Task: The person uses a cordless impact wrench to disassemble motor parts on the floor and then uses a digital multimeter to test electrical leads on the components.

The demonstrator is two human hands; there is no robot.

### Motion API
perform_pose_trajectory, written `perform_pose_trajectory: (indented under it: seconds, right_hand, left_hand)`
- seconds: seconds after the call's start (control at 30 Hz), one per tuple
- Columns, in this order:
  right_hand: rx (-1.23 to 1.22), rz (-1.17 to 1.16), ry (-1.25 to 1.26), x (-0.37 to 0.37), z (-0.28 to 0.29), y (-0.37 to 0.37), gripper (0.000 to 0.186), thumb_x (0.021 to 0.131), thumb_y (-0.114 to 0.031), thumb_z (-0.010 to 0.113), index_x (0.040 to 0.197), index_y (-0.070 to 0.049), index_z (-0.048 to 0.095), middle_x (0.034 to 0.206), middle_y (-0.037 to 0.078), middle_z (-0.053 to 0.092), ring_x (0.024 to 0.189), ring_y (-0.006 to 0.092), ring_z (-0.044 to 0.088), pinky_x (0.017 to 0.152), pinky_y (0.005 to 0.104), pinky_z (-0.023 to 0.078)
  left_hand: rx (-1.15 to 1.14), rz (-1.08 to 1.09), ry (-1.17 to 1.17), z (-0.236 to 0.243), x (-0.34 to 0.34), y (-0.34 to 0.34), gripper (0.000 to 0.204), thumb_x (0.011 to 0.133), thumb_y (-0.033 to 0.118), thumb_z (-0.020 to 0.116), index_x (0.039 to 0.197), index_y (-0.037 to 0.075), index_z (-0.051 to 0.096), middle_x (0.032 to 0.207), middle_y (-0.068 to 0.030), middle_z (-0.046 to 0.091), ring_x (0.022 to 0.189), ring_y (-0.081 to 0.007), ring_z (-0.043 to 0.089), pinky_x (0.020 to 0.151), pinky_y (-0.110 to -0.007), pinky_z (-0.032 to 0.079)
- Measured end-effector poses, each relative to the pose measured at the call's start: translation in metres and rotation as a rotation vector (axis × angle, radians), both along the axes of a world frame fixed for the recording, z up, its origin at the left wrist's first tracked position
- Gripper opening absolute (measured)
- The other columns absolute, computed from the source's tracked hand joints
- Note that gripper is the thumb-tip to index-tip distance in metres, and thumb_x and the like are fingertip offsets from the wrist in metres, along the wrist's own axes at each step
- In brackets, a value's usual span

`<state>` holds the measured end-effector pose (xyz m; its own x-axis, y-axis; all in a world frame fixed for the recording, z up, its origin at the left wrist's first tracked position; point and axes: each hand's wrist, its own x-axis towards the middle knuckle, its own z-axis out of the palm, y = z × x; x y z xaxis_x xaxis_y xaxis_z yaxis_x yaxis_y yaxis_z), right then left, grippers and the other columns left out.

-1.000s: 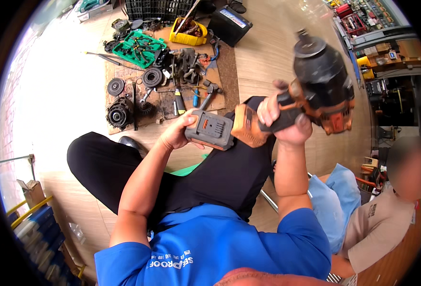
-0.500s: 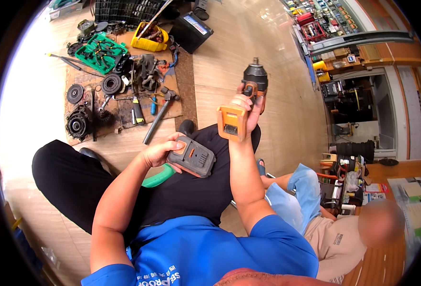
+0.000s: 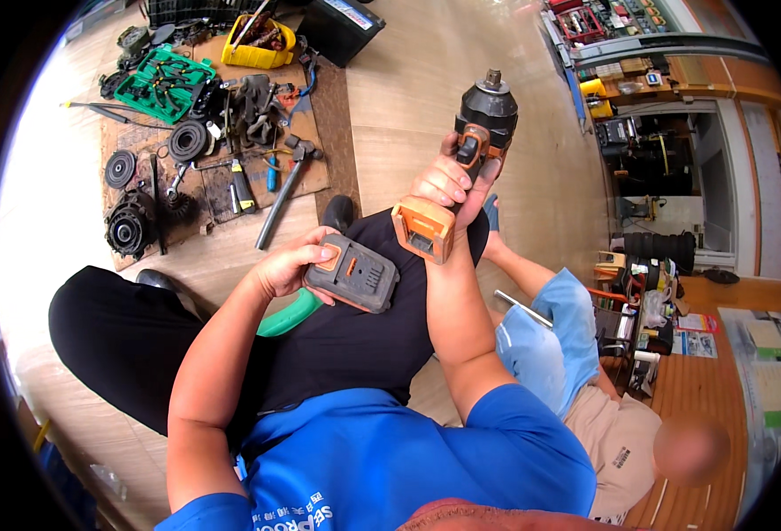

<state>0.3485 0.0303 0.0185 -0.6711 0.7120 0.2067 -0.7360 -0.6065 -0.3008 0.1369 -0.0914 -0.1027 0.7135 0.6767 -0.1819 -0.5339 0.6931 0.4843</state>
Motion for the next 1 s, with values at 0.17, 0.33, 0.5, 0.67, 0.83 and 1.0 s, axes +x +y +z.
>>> perform_pose_trajectory:
  seconds: [0.17,0.33,0.5,0.67,0.83,1.0]
  right_hand:
    - [-0.005,0.033,0.052,-0.003,-0.002,-0.001,0.075,0.089,-0.056,0.059,0.135,0.000,0.046,0.073,0.000,0.053,0.064,0.0120,0.052,0.063,0.0284,0.043]
    - [-0.017,-0.009,-0.023,-0.007,0.001,-0.007,0.079,0.087,-0.060,0.058,0.133,0.003,0.047,0.069,0.001,0.051,0.060,0.0132,0.050,0.060,0.0294,0.042]
    - [0.160,-0.049,-0.192,-0.008,0.006,-0.013,0.080,0.087,-0.062,0.056,0.132,0.003,0.046,0.069,0.002,0.052,0.057,0.0134,0.049,0.057,0.0298,0.039]
    - [0.233,-0.197,-0.429,-0.008,0.009,-0.021,0.082,0.086,-0.063,0.058,0.132,0.004,0.045,0.069,0.002,0.052,0.057,0.0134,0.050,0.055,0.0297,0.039]
    - [0.289,-0.258,-0.555,-0.005,0.005,-0.021,0.084,0.084,-0.065,0.058,0.131,0.004,0.046,0.068,0.003,0.053,0.057,0.0143,0.050,0.056,0.0303,0.038]
    - [0.320,-0.275,-0.602,-0.003,0.006,-0.022,0.086,0.082,-0.065,0.061,0.131,0.004,0.047,0.068,0.004,0.054,0.056,0.0151,0.051,0.056,0.0306,0.038]
  left_hand:
    - [-0.027,0.044,-0.072,-0.002,0.001,-0.005,0.051,0.088,0.040,0.063,0.125,0.009,0.044,0.113,-0.0148,0.059,0.092,-0.0313,0.068,0.062,-0.048,0.061]
    - [-0.022,0.091,-0.062,-0.013,0.008,-0.009,0.053,0.090,0.043,0.060,0.128,0.011,0.044,0.116,-0.0139,0.058,0.096,-0.0312,0.066,0.060,-0.048,0.061]
    - [0.002,0.152,-0.091,-0.009,0.002,-0.005,0.052,0.088,0.040,0.058,0.127,0.009,0.045,0.114,-0.0145,0.058,0.095,-0.0307,0.067,0.058,-0.047,0.062]
    - [0.063,0.188,-0.103,-0.003,-0.005,0.001,0.053,0.087,0.040,0.060,0.126,0.007,0.046,0.116,-0.0155,0.057,0.095,-0.0305,0.066,0.059,-0.047,0.062]
    - [0.059,0.238,-0.032,0.004,-0.008,0.004,0.061,0.084,0.044,0.063,0.125,0.004,0.042,0.113,-0.0153,0.057,0.093,-0.0304,0.066,0.061,-0.048,0.061]
    - [0.060,0.259,-0.037,0.002,-0.012,0.007,0.056,0.088,0.039,0.061,0.128,0.005,0.040,0.115,-0.0157,0.057,0.095,-0.0314,0.066,0.062,-0.051,0.061]
